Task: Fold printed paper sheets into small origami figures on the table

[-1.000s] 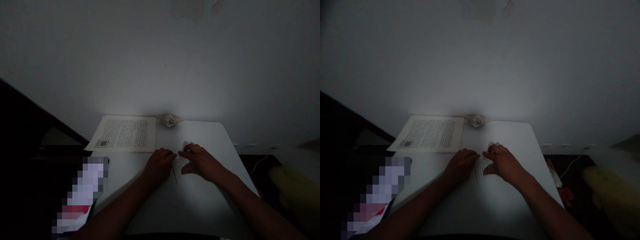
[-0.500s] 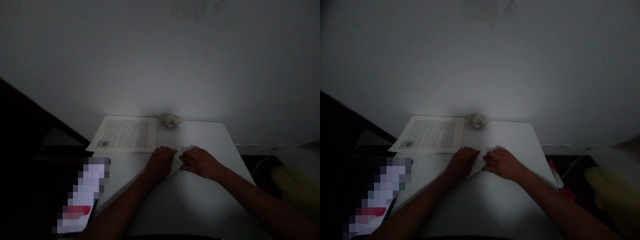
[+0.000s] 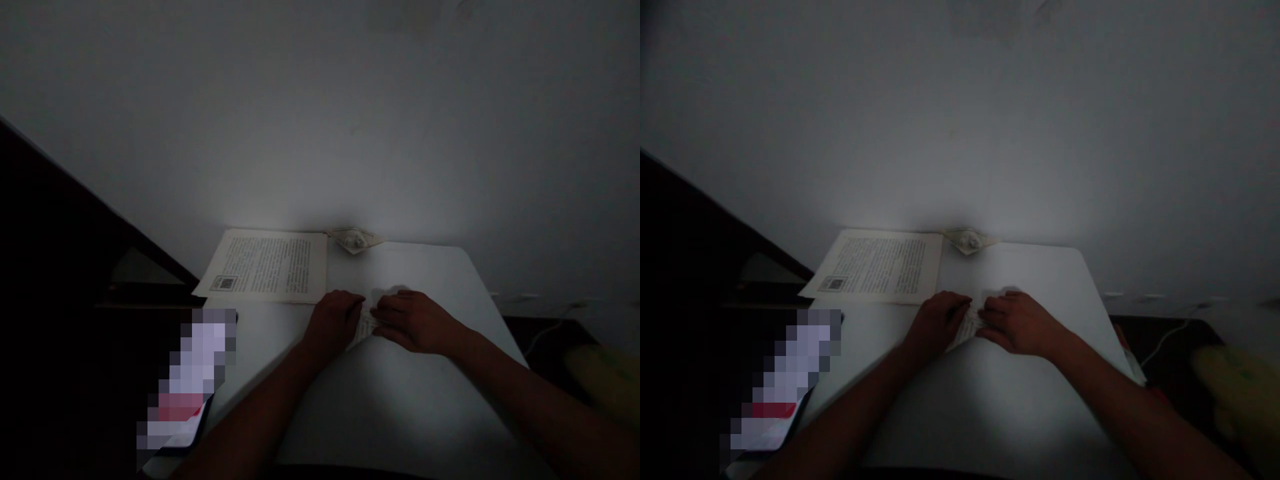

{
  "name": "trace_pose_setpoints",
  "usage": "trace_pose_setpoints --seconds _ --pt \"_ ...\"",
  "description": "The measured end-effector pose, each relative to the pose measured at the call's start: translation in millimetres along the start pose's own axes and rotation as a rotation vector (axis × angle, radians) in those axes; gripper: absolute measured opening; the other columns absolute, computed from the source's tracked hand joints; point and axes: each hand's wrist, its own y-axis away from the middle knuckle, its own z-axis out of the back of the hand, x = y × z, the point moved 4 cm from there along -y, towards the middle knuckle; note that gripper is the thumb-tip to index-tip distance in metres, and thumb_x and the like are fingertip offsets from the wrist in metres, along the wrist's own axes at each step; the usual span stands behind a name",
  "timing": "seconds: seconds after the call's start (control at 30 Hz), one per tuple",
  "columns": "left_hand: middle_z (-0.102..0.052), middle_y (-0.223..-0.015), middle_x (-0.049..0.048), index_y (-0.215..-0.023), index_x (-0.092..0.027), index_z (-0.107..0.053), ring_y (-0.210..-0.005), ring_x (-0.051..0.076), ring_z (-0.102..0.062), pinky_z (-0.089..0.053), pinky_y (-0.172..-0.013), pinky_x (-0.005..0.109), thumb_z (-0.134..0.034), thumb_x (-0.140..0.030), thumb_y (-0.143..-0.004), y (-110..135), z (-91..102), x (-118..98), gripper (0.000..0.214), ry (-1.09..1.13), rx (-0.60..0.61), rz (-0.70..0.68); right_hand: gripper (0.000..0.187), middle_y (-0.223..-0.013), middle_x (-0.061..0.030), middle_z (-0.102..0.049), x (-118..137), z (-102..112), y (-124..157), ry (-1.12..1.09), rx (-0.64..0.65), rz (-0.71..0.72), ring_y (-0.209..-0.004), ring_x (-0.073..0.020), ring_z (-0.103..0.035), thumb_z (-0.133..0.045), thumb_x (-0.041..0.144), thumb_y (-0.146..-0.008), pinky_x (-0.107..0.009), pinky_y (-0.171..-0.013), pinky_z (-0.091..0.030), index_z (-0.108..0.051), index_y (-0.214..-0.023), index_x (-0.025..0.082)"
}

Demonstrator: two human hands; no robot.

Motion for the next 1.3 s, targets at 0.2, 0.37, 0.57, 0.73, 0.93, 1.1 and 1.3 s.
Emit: trace_pose_setpoints --seconds 0.2,0.37,0.57,0.73,0.93,1.1,1.3 --pt "-0.070 -0.090 0.0060 -0.098 -0.016 -0.067 -0.084 0.018 -0.063 -0.050 -0.081 0.034 -0.052 -0.017 -0.086 0 -0.7 2 0.019 -0.003 -0.001 0.008 0.028 -0.081 -0.0049 -0.067 4 -5 0 0.093 -0.079 0.078 -0.068 -0.0142 -0.059 -0.045 0.033 -0.094 -0.031 -0.066 -0.041 -0.067 -0.100 0.018" --pt "-0.070 -0.090 0.0067 -0.097 -0.015 -0.067 -0.084 0.018 -0.063 -0.050 -0.082 0.035 -0.053 -0.017 -0.086 -1 -0.8 2 0.019 0.001 -0.001 0.013 0.023 -0.078 -0.0054 -0.066 6 -8 3 0.171 -0.163 0.159 -0.065 -0.0145 -0.059 -0.048 0.026 -0.093 -0.031 -0.062 -0.041 -0.065 -0.103 0.014" --pt "-0.070 -0.092 0.0056 -0.097 -0.016 -0.067 -0.086 0.018 -0.063 -0.049 -0.084 0.035 -0.054 -0.018 -0.086 -1 -1.7 3 0.017 0.035 0.003 0.048 0.023 -0.079 -0.0061 -0.067 6 -8 4 0.153 -0.162 0.105 -0.064 -0.0139 -0.058 -0.047 0.023 -0.091 -0.031 -0.064 -0.042 -0.064 -0.106 0.018" --pt "-0.068 -0.093 0.0062 -0.095 -0.016 -0.066 -0.088 0.018 -0.062 -0.048 -0.084 0.034 -0.053 -0.015 -0.085 -3 5.0 1 0.017 0.152 -0.037 0.076 0.022 -0.083 -0.0075 -0.068 3 0 0 0.151 -0.116 -0.090 -0.069 -0.0172 -0.061 -0.048 0.023 -0.090 -0.032 -0.066 -0.045 -0.068 -0.099 0.020" --pt "-0.063 -0.091 0.0052 -0.091 -0.016 -0.065 -0.085 0.015 -0.060 -0.048 -0.076 0.027 -0.050 -0.026 -0.089 -6 22.2 -1 0.018 0.409 -0.181 0.158 0.021 -0.090 -0.0075 -0.069 -4 16 0 -0.181 -0.382 -0.284 -0.077 -0.0169 -0.063 -0.053 0.025 -0.088 -0.030 -0.069 -0.051 -0.067 -0.103 0.021" --pt "-0.058 -0.067 -0.0005 -0.094 -0.014 -0.064 -0.059 0.011 -0.053 -0.045 -0.058 0.023 -0.051 -0.035 -0.088 -3 14.6 3 0.026 0.644 -0.126 0.320 0.016 -0.081 -0.0054 -0.068 -1 12 2 -0.481 -0.546 -0.345 -0.066 -0.0147 -0.062 -0.056 0.023 -0.084 -0.027 -0.059 -0.051 -0.068 -0.093 0.021" --pt "-0.063 -0.091 0.0045 -0.110 -0.016 -0.059 -0.074 0.011 -0.058 -0.048 -0.067 0.023 -0.057 -0.023 -0.083 1 13.9 -5 0.028 0.630 -0.132 0.215 0.005 -0.064 0.0010 -0.062 -14 -11 12 -0.927 -0.709 -0.713 -0.057 -0.0133 -0.058 -0.064 0.021 -0.072 -0.025 -0.052 -0.046 -0.062 -0.077 0.020"
